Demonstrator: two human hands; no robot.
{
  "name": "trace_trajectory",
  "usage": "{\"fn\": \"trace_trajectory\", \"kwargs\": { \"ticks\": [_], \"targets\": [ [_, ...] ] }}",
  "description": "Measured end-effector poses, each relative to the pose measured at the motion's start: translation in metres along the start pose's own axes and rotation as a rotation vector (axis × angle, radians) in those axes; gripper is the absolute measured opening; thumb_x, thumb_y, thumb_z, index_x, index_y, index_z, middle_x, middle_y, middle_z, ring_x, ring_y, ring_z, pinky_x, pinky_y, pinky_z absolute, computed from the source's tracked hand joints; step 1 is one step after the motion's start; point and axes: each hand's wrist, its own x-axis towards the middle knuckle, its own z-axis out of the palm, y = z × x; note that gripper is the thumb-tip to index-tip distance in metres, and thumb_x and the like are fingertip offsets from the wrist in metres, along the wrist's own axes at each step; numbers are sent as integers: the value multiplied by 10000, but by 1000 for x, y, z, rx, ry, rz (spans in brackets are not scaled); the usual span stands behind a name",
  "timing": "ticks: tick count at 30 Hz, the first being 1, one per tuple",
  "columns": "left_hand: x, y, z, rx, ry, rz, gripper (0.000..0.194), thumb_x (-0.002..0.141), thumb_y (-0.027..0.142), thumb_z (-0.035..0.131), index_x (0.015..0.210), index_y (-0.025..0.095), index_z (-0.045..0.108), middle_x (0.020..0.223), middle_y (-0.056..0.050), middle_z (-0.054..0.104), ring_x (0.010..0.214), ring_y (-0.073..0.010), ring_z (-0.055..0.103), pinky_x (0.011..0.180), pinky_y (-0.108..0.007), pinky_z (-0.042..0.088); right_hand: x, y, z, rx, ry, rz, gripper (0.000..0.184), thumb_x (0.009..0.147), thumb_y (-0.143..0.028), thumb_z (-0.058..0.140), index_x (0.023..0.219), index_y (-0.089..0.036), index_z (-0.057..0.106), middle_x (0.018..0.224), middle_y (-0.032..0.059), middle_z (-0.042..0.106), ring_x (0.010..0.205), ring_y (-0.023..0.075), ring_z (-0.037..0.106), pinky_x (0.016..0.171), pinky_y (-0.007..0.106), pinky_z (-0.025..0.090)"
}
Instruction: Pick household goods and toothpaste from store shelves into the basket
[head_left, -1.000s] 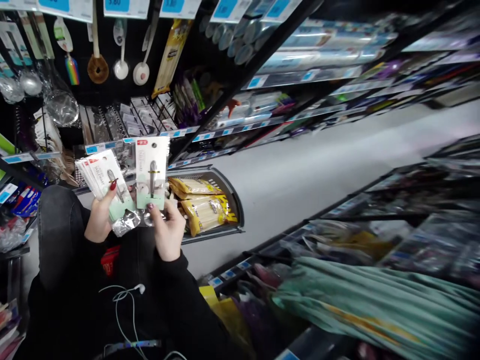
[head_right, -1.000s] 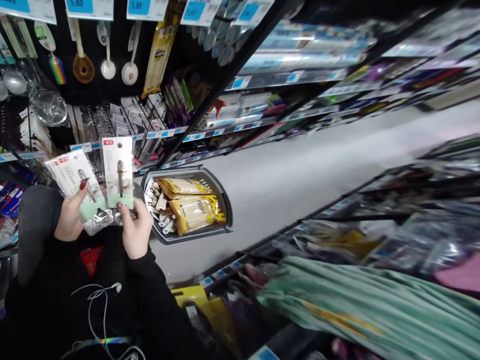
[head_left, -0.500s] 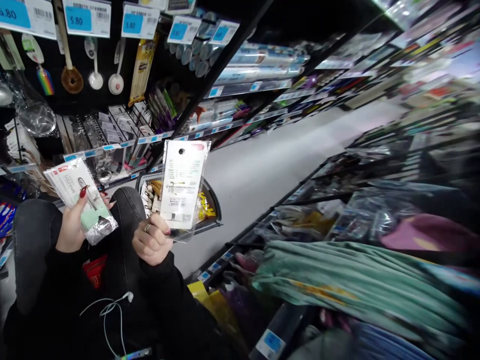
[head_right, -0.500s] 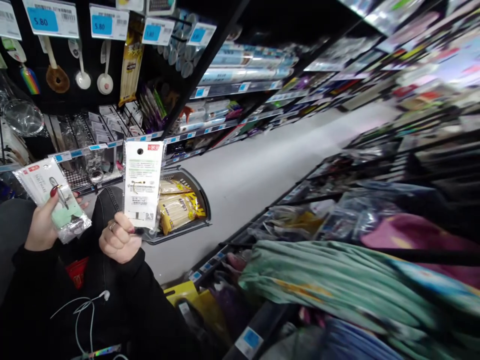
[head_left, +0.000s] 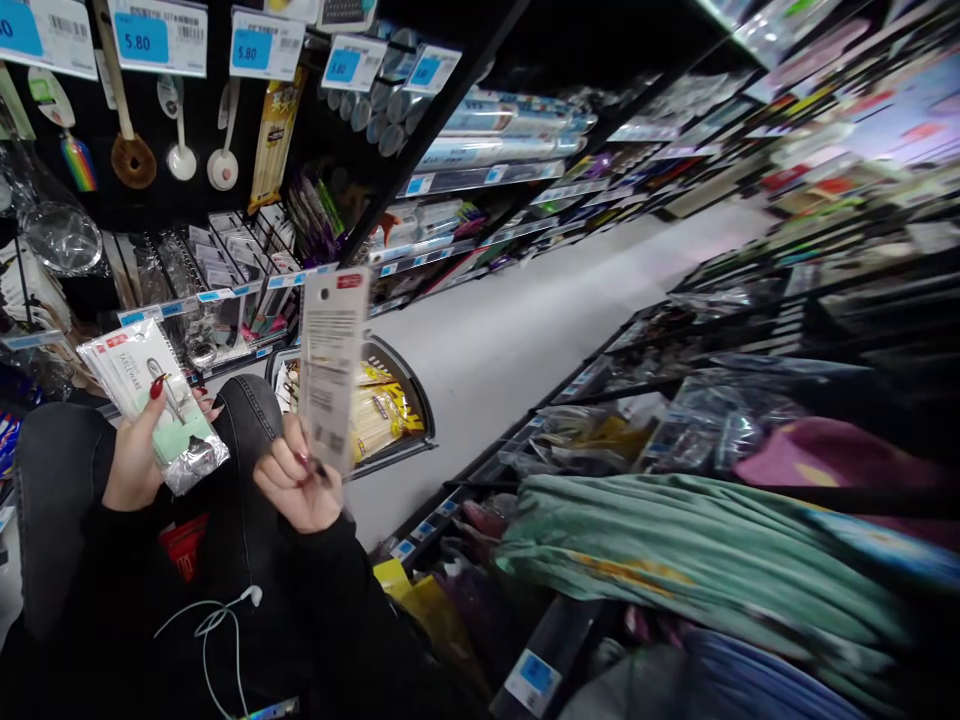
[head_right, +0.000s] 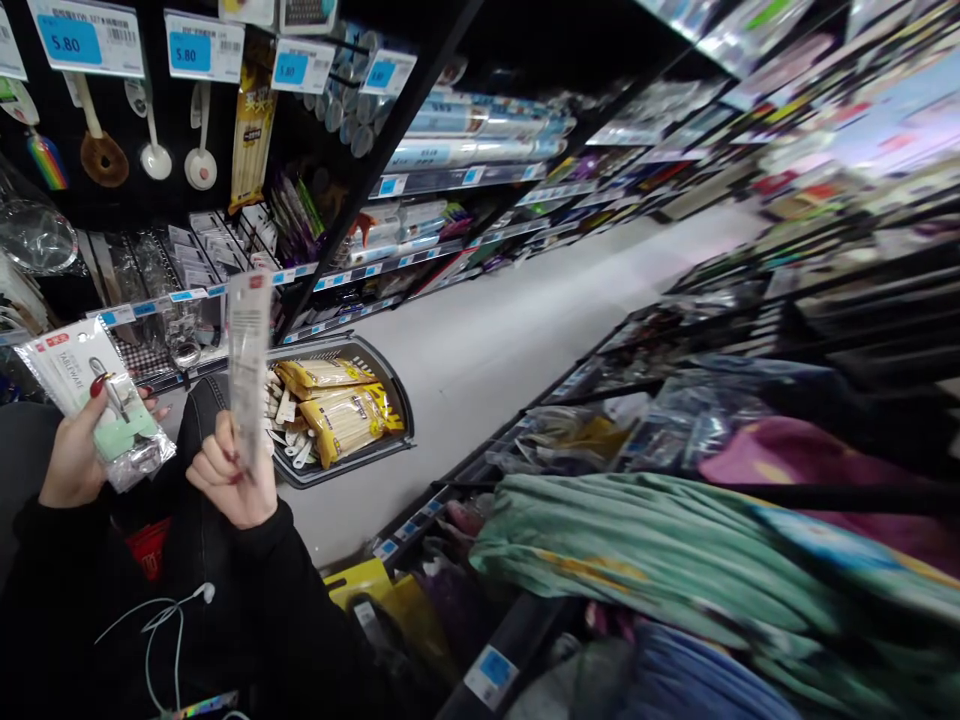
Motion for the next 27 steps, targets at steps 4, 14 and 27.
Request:
{"fn": "trace_trajectory", "kwargs": {
  "ticks": [4,14,27],
  "targets": [
    [-1,0,1,-10,12,19,239,730,269,725,873,83,679,745,-109,727,759,-269,713,813,-439,580,-5,-16,3,-649,291,-291,415,868,-533,464,633,-209,351,569,-43,342,531,100,323,520,240,301],
    [-2,9,-1,14,-29,1,238,811,190,607,1014,76,655,780,-102,728,724,-240,711,799,-458,582,19,0,-210,-1325,483,207,155,815,-291,415,755,-180,506,736,46,573,779,186,521,769,288,427],
    [-2,-3,6,61,-119,-68,292,727,218,697,983,88,648,824,-133,732,800,-306,709,807,-544,557,22,74,-259,-1521,540,576,240,824,-252,500,903,-106,673,858,124,665,847,211,595,814,285,437]
  ]
}}
